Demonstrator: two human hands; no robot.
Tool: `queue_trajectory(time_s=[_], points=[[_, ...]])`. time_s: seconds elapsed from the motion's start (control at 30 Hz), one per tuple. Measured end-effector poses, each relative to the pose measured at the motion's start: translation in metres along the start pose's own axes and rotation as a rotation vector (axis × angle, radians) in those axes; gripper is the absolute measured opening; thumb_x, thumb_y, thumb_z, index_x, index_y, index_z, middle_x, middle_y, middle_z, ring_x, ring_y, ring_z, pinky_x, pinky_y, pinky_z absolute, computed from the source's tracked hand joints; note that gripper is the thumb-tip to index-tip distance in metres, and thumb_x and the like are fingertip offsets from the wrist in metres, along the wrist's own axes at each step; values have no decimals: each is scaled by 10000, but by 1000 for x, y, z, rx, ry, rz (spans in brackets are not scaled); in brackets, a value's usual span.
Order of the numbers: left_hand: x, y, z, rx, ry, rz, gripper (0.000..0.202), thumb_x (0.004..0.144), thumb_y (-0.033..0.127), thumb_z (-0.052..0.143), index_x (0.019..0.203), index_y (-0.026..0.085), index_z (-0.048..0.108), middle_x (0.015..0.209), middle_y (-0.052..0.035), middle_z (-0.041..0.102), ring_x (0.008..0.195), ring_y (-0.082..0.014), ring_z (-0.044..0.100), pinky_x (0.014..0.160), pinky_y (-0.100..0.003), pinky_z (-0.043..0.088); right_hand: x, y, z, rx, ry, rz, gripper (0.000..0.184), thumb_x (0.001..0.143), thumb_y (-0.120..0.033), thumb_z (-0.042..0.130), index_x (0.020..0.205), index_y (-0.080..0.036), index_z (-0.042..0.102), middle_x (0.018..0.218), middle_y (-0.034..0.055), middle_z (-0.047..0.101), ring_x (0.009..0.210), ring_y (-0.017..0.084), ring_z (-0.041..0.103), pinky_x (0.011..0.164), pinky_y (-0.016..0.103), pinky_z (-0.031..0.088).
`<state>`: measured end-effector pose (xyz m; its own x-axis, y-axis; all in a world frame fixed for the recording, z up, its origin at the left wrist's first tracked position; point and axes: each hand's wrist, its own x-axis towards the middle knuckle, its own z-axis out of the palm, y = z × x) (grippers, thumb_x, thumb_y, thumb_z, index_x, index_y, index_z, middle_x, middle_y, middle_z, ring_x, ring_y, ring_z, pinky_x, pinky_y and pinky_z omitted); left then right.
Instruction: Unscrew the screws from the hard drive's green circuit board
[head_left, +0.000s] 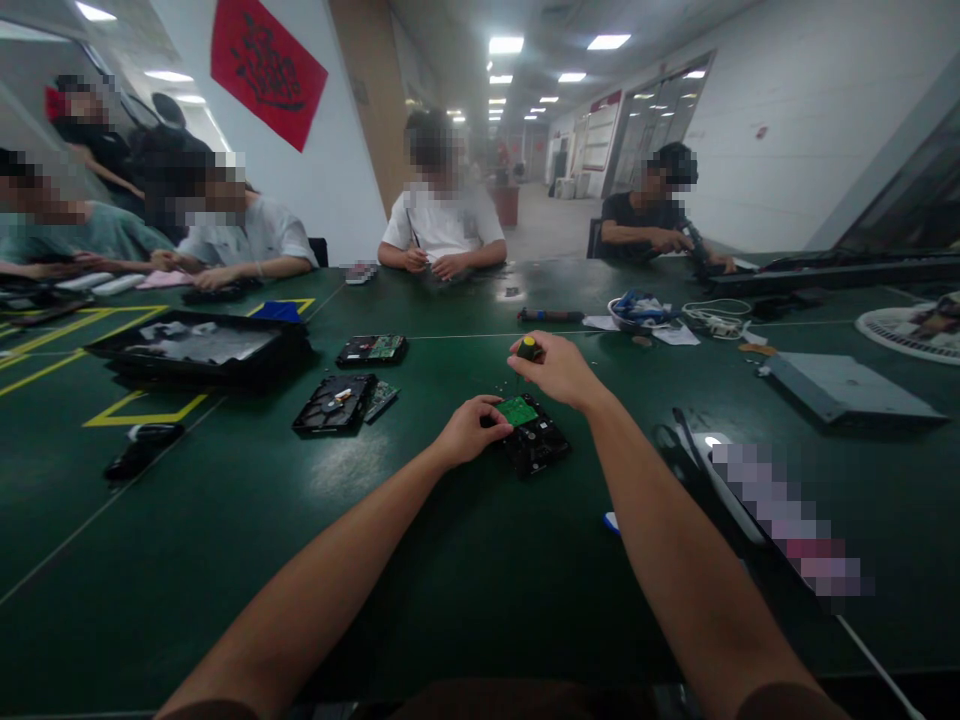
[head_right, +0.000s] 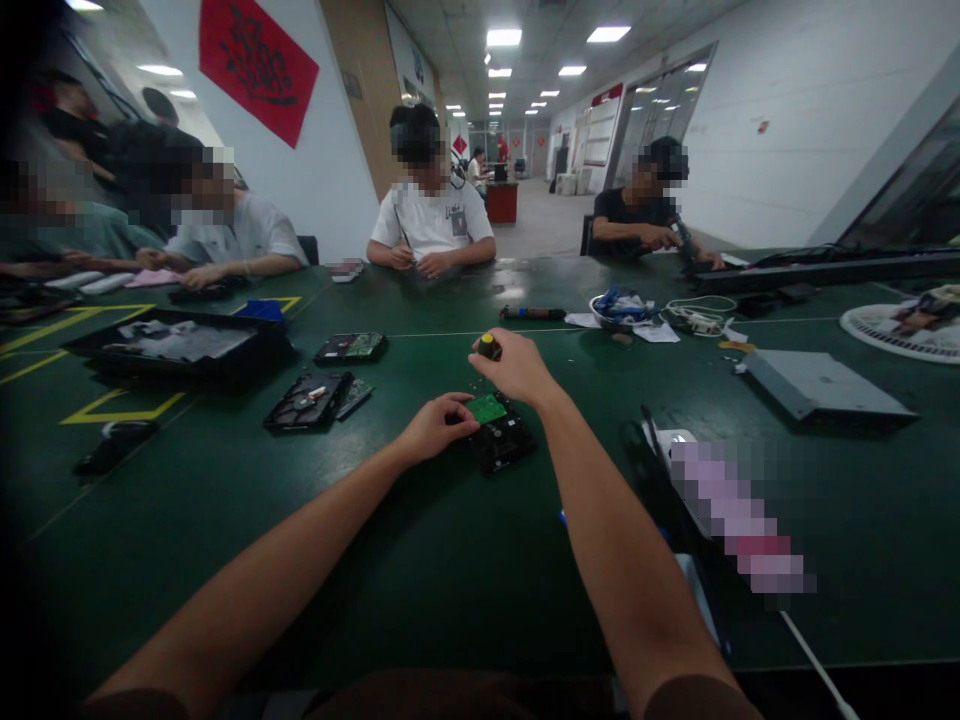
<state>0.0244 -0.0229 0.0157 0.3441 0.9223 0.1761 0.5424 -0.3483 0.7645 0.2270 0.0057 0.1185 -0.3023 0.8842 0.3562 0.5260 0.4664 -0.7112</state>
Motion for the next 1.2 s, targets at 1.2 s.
queue_trajectory(time_s=[1.2], points=[[0, -4, 0, -21, 14, 11, 104, 807, 307, 787, 817, 206, 760, 1343, -97, 636, 1276, -287, 583, 1098, -456, 437, 44, -26, -23, -129, 571, 43, 326, 960, -484, 507, 881, -209, 662, 784, 82, 665, 830, 258, 621, 830, 424, 471]])
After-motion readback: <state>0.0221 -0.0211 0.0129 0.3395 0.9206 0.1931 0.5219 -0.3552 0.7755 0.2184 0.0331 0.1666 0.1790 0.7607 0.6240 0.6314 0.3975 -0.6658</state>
